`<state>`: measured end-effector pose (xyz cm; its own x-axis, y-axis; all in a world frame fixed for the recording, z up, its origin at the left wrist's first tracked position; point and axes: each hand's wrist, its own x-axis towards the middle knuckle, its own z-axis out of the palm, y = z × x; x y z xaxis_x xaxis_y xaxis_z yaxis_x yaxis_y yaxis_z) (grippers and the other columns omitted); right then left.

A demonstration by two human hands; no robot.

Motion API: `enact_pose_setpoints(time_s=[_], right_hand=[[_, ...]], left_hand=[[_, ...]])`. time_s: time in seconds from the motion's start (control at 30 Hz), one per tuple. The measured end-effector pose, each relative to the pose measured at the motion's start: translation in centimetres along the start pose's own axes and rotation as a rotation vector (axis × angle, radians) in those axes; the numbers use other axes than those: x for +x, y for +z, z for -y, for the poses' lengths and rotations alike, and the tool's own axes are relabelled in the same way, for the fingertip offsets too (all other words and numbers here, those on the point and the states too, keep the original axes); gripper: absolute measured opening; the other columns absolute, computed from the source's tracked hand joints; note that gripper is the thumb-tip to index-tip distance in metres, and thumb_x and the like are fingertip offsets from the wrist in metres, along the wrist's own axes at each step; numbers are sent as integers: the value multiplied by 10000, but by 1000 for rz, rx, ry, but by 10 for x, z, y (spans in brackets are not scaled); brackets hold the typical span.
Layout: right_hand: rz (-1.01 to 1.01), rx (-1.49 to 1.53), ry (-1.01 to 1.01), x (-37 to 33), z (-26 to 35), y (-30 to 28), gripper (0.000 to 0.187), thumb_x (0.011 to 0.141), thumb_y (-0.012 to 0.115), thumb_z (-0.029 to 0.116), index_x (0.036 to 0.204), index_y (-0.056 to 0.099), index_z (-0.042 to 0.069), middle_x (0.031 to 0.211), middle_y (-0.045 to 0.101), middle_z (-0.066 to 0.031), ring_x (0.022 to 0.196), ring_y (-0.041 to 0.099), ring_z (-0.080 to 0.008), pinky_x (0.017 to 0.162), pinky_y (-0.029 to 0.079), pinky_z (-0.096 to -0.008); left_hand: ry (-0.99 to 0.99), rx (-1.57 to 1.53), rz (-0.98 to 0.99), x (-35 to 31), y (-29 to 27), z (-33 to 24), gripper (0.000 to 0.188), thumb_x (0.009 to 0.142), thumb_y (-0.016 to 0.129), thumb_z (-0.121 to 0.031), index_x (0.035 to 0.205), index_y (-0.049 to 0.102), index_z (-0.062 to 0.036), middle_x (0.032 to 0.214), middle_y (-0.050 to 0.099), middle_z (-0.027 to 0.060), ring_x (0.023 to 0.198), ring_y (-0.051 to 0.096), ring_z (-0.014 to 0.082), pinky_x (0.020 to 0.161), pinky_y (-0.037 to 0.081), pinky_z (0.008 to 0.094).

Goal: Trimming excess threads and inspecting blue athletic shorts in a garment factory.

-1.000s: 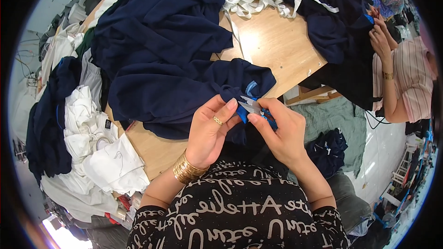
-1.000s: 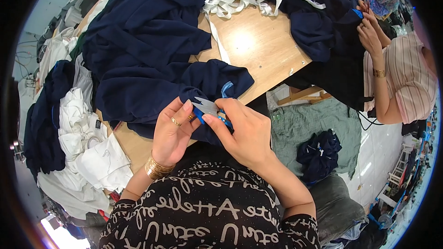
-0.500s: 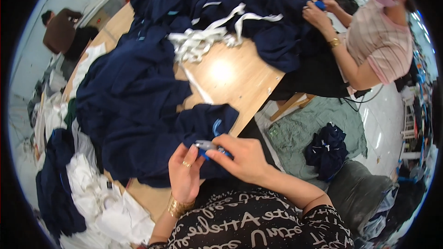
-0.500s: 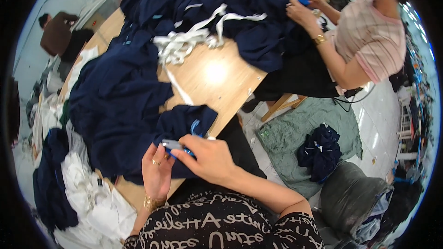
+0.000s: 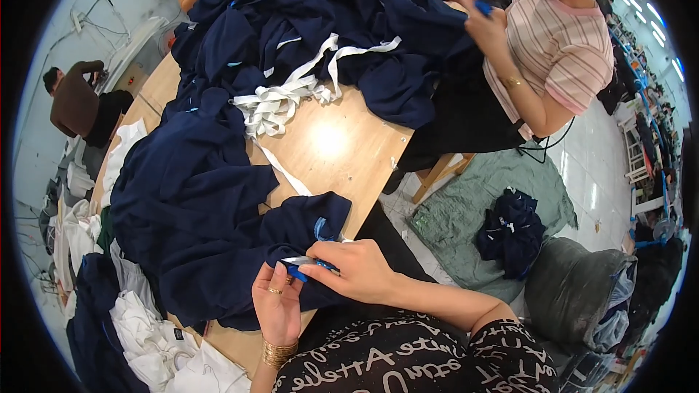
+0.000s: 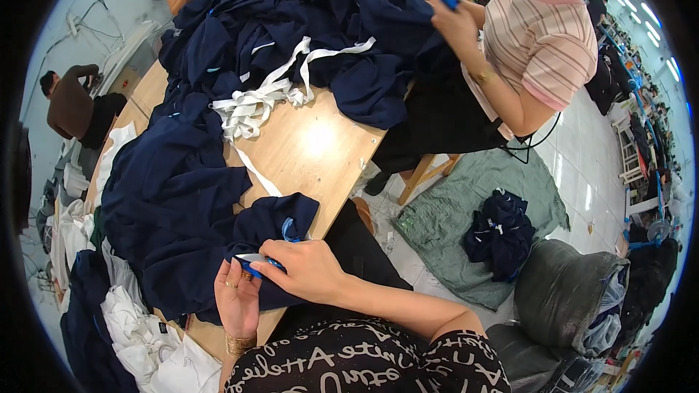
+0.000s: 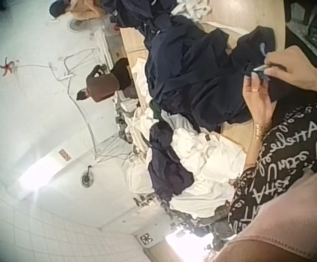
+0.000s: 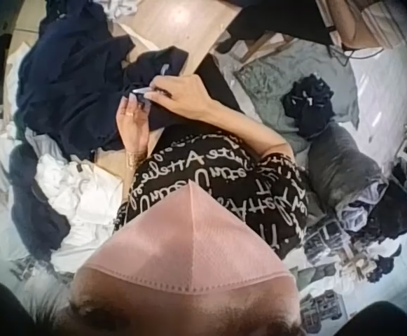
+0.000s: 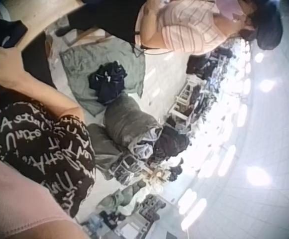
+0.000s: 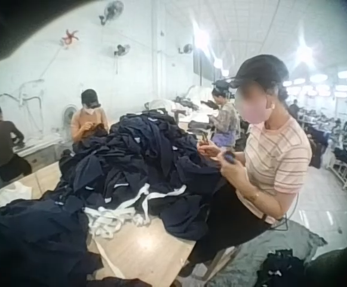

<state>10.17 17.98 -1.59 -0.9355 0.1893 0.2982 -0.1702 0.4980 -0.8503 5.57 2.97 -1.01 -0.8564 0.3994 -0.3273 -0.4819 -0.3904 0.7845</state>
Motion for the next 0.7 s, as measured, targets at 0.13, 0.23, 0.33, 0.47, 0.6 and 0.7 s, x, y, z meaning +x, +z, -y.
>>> enact_pose_setpoints(time_s=[0.13,0.23,0.33,0.47,0.6,0.7], right_hand=[[59,130,91,2,2,0,198,808,632,244,873,595,61,674,562,-91,552,576,-215,499,425,-269],[-47,262,194,2,-2,-12,241,824,619,269,904,563,49,685,534,-80,596,545,-128,548,432,-256],[-134,484,234,10,-2,-17,175,787,650,108,915,570,19,708,468,55,609,375,-31,573,343,-170],[93,568,366,24,-3,-14,174,786,632,59,949,607,3,807,527,43,658,416,-12,590,331,-150],[368,538,212,52,4,-1,290,794,606,156,1040,615,3,923,615,0,727,486,-28,655,363,-162],[671,725,400,67,12,10,381,767,654,245,1057,606,3,866,604,7,668,471,-30,600,356,-171]], left_hand=[[20,-25,-70,-3,-3,-1,105,893,521,-107,967,555,-40,928,600,27,851,556,112,777,447,272],[6,6,-79,-1,10,-9,70,899,514,-130,897,535,-64,865,558,-4,797,523,82,734,426,255],[30,2,-19,-3,10,-18,86,908,502,-139,891,534,-61,826,546,-16,756,500,63,699,412,230],[41,21,-31,-5,-5,-19,121,910,506,-153,920,561,-45,801,553,-39,698,491,40,668,396,189],[81,172,5,-11,-12,-27,138,896,535,-143,916,601,-24,810,581,-51,722,486,4,661,374,164],[80,434,85,-15,-25,-39,145,882,561,-136,889,606,1,789,567,-57,688,451,-7,612,358,145]])
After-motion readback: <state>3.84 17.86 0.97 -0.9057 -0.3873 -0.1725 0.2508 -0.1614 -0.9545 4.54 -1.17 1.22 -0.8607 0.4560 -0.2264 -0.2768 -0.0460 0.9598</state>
